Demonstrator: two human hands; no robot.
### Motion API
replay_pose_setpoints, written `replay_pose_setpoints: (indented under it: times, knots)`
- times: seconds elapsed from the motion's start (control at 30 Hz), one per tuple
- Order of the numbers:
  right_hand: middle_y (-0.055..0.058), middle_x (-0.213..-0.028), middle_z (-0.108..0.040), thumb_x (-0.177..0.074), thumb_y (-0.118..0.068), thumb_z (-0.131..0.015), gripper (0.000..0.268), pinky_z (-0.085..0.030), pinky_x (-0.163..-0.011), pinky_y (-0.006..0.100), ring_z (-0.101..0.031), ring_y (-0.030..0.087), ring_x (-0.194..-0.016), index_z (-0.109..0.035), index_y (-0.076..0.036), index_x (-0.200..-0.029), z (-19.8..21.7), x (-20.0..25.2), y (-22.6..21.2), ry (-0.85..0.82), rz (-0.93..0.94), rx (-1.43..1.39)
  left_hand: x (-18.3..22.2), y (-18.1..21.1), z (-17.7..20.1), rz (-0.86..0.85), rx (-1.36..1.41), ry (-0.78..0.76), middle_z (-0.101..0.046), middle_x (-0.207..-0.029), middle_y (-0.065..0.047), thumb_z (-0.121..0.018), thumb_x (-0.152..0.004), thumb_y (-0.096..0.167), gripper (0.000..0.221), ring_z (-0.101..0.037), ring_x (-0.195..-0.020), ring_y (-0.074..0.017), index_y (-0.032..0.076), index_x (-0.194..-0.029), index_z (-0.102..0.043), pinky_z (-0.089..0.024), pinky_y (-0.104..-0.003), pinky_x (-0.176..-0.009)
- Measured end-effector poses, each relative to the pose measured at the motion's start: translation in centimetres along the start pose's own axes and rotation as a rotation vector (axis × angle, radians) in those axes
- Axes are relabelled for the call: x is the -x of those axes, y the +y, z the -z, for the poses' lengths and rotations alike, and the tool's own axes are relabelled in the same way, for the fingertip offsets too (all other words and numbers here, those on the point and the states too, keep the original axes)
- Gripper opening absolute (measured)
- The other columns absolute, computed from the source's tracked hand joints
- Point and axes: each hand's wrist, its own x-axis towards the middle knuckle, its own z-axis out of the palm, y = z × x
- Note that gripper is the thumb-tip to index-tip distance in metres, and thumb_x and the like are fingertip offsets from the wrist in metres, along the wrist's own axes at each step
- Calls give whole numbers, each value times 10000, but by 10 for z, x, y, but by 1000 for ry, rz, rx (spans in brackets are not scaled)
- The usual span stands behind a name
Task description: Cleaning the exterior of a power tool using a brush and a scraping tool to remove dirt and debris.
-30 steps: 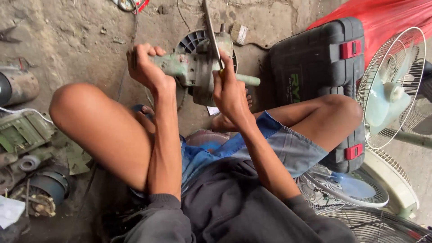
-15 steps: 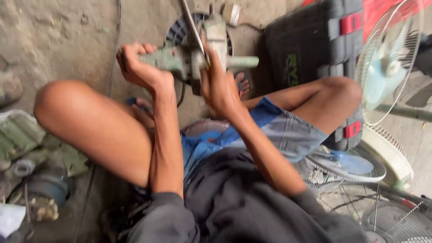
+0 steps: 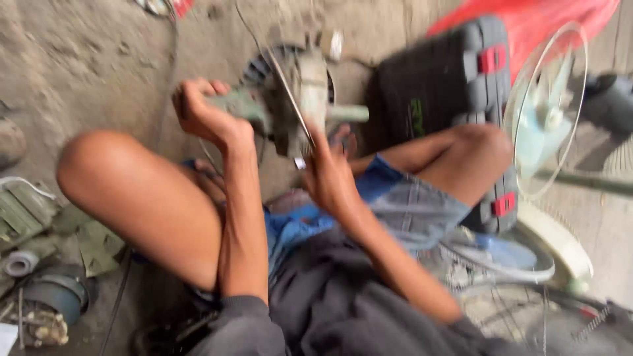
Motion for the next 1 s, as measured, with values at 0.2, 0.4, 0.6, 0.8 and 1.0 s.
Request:
replay_pose_setpoints:
  times: [0.2,0.4,0.6,0.8,1.0]
  knots:
    - [469,-949,-742,-1079,-133,-662,755,-416,-957,843,-618,786,-867,-362,-199,-1769,-15,-11,9,186,131,8,-24,-26,31,100,96,-123,-537,-700,-82,-577,-844,73,143,-565,-643,-251,74,-715,-515,-555,-424,-681]
    - [213,-800,-681,-1135,-74,-609,631,-500,-684,578,-602,402,-615,-442,-178,-1735,13,-26,-11,140,232,-277,-26,-30,36,26,41,-145,-576,-733,-85,-575,-872,126,197,-590,-653,-242,82,-686,-522,-562,-409,-699]
    - [264,-876,-765,-1081,-21,-618,688,-511,-590,605,-784,510,-709,-426,-173,-1725,25,41,-16,23,88,-268,-19,-21,27,84,91,-151,-512,-723,-72,-549,-853,45,197,-554,-652,-252,79,-671,-480,-548,-424,-692]
    - [116,-827,-803,-1187,-70,-647,696,-459,-602,621,-733,454,-625,-364,-278,-1788,22,-52,-31,177,246,-159,-28,-24,34,19,60,-149,-595,-705,-89,-578,-817,97,144,-581,-679,-264,83,-678,-541,-548,-406,-736]
    - [350,-866,-821,-1127,-270,-564,639,-663,-826,681,-797,661,-874,-455,-465,-1726,61,65,-42,-160,-213,-172,-1,-1,-2,13,15,8,-392,-595,-58,-670,-693,34,220,-531,-509,-173,115,-589,-494,-555,-386,-601]
